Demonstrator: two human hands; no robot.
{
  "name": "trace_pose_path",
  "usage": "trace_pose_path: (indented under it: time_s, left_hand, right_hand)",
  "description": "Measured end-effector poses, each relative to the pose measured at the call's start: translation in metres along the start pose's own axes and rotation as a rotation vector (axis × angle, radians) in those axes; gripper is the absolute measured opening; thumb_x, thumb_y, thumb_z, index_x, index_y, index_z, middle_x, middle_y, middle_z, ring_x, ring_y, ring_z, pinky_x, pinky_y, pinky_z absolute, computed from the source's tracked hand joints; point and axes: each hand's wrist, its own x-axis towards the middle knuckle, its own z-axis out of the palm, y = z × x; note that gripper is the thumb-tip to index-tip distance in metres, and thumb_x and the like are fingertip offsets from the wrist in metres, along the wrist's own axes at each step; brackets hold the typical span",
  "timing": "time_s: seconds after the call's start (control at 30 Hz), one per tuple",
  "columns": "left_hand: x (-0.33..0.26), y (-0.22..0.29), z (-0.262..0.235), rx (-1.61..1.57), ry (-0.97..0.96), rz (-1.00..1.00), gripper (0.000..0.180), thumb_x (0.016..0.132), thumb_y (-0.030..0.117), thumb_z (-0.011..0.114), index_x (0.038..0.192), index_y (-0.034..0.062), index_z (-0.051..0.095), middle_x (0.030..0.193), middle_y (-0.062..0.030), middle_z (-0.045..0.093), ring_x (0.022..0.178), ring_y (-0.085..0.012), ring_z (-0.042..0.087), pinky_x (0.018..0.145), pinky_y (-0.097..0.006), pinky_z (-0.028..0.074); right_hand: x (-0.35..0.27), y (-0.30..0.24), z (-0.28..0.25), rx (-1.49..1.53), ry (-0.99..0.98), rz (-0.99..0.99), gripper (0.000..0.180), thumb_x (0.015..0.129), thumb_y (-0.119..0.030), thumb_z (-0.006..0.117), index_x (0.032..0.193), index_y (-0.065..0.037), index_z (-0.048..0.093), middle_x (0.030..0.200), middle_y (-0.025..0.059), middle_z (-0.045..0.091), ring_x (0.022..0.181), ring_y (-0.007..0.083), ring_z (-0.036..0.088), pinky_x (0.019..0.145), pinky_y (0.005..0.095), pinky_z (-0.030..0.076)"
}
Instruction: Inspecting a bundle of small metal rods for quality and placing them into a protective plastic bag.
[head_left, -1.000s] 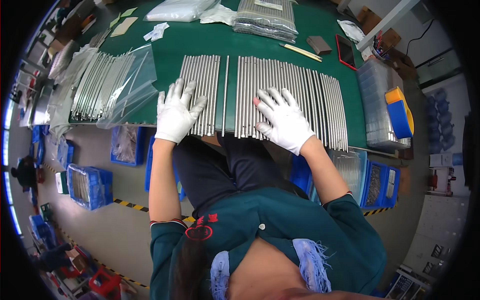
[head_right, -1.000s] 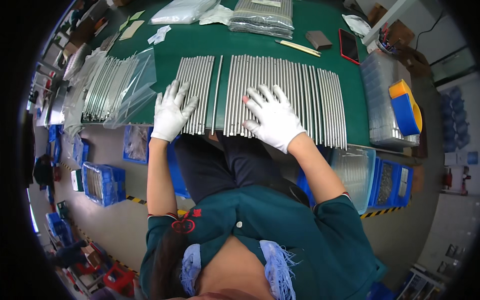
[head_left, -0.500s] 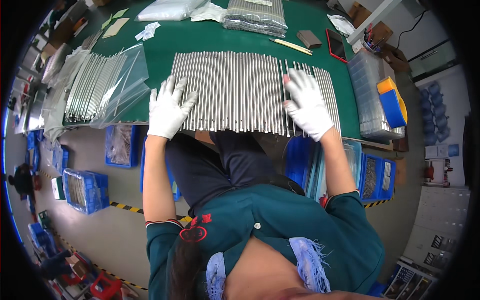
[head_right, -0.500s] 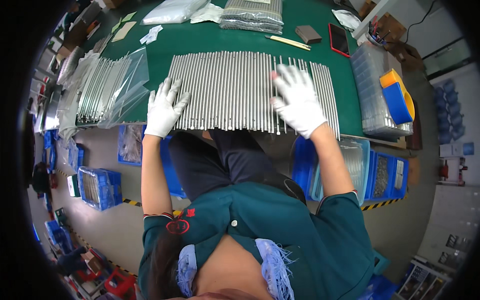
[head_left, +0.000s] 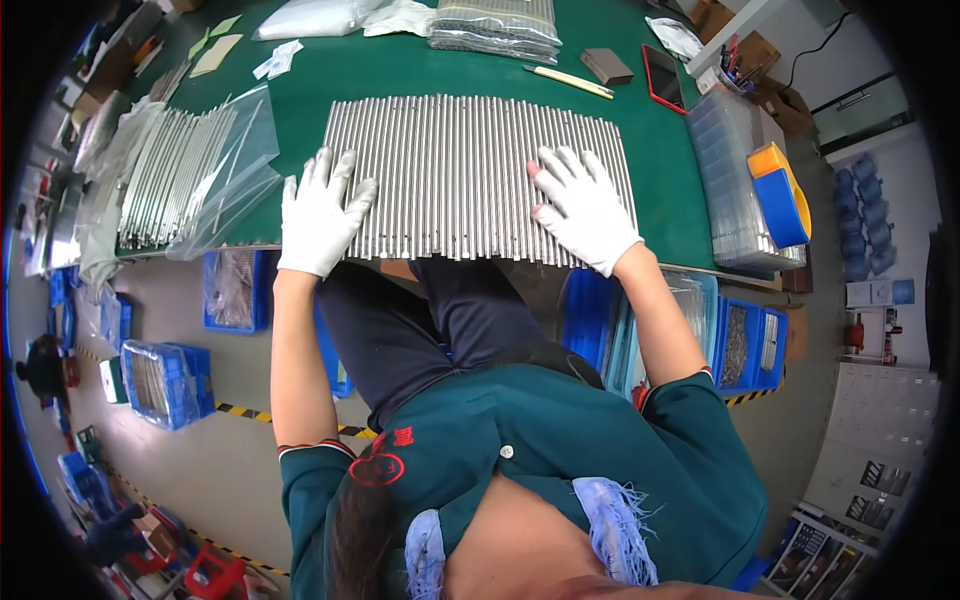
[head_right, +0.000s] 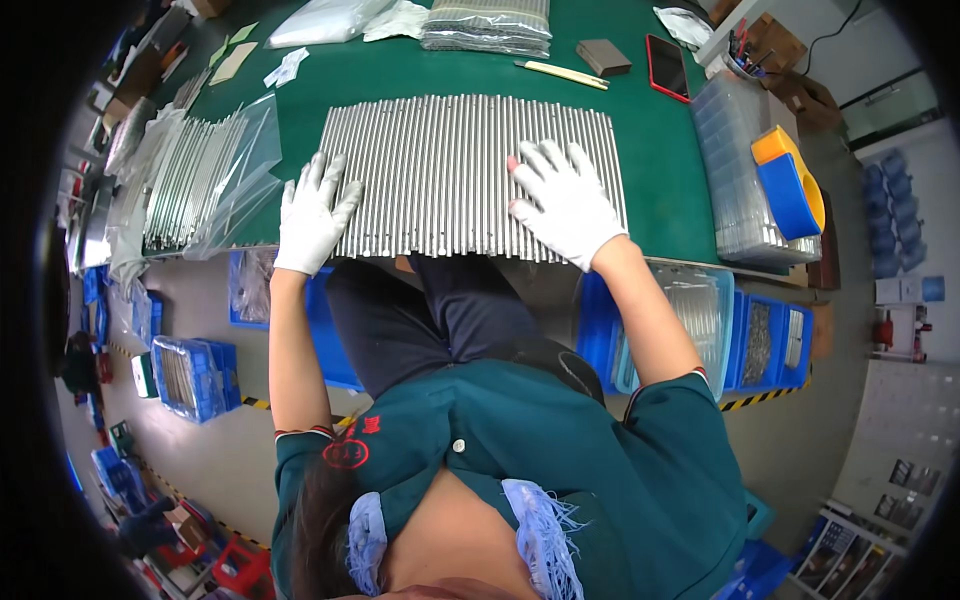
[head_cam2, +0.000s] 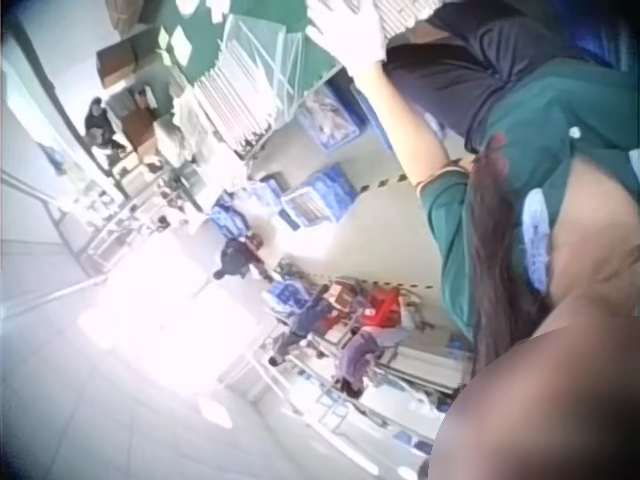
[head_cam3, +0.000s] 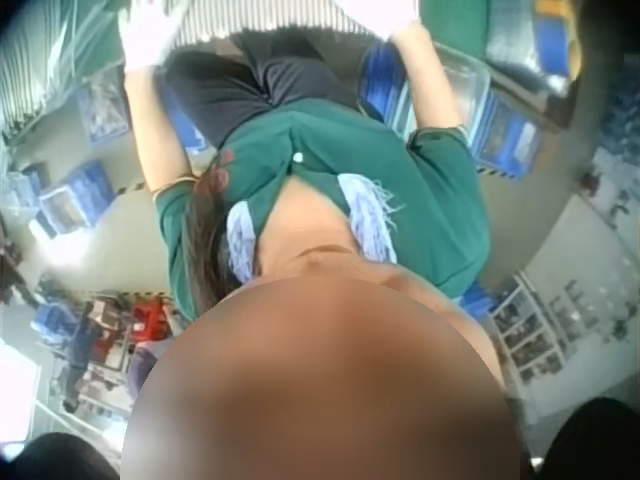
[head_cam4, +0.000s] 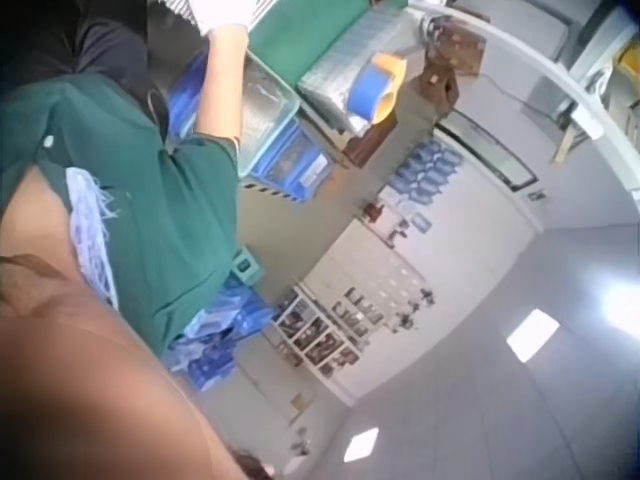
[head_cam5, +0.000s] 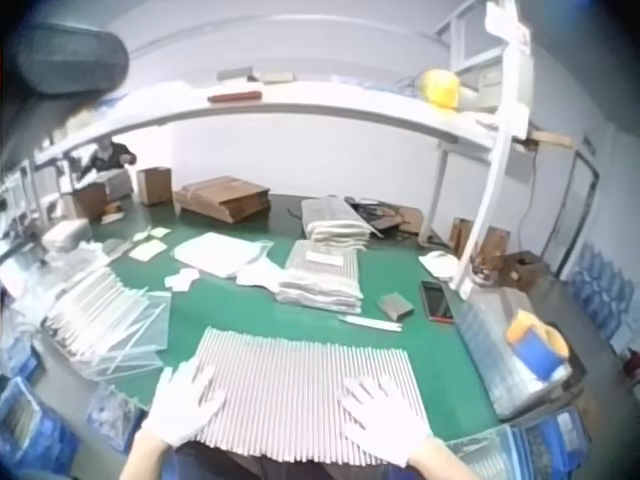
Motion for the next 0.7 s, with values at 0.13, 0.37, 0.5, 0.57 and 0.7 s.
trace_pose_path:
  time_s: [0.13, 0.37, 0.5, 0.57, 0.7]
  left_hand:
    - [0.0, 0.0, -0.001, -0.033, -0.013, 0.003, 0.059, 0.092, 0.052, 0.045, 0.136, 0.0135, 0.046, 0.141, -0.0195, 0.042, 0.132, -0.0331, 0.038, 0.109, -0.051, 0.025]
    - [0.0, -0.003, -0.004, -0.071, -0.044, -0.011, 0.057, 0.092, 0.05, 0.047, 0.138, 0.0149, 0.046, 0.144, -0.0191, 0.04, 0.133, -0.0344, 0.036, 0.111, -0.05, 0.021]
    - [0.002, -0.005, -0.002, -0.053, -0.053, -0.001, 0.056, 0.092, 0.05, 0.048, 0.137, 0.0155, 0.046, 0.144, -0.0175, 0.04, 0.133, -0.0341, 0.037, 0.111, -0.049, 0.023]
    - [0.003, -0.011, 0.003, -0.016, -0.021, 0.024, 0.056, 0.093, 0.049, 0.048, 0.136, 0.0141, 0.048, 0.142, -0.0177, 0.042, 0.132, -0.0338, 0.039, 0.11, -0.049, 0.025]
    - [0.003, -0.017, 0.006, -0.007, -0.02, 0.044, 0.056, 0.093, 0.049, 0.048, 0.138, 0.0153, 0.046, 0.142, -0.0175, 0.042, 0.131, -0.0337, 0.039, 0.11, -0.049, 0.025]
  right_hand:
    - [0.0, -0.01, -0.01, 0.318, 0.016, -0.076, 0.053, 0.093, -0.034, 0.045, 0.137, -0.004, 0.042, 0.139, 0.0154, 0.045, 0.13, 0.0311, 0.039, 0.112, 0.0434, 0.024]
    - [-0.08, 0.05, -0.045, 0.831, 0.325, 0.585, 0.044, 0.089, -0.019, 0.063, 0.13, -0.007, 0.054, 0.128, 0.0109, 0.059, 0.118, 0.0209, 0.056, 0.1, 0.0304, 0.041]
    - [-0.121, 0.055, -0.05, 0.707, 0.169, 0.667, 0.03, 0.087, -0.015, 0.063, 0.115, -0.006, 0.065, 0.122, 0.0093, 0.062, 0.117, 0.0207, 0.056, 0.1, 0.0305, 0.042]
    - [-0.13, 0.058, -0.043, 0.439, 0.067, 0.466, 0.031, 0.082, -0.02, 0.064, 0.11, -0.008, 0.067, 0.12, 0.0096, 0.062, 0.119, 0.028, 0.053, 0.105, 0.0362, 0.037]
    - [-0.13, 0.045, -0.041, 0.488, 0.05, 0.415, 0.045, 0.079, -0.026, 0.067, 0.12, -0.01, 0.061, 0.13, 0.0094, 0.057, 0.128, 0.0301, 0.044, 0.112, 0.0407, 0.027]
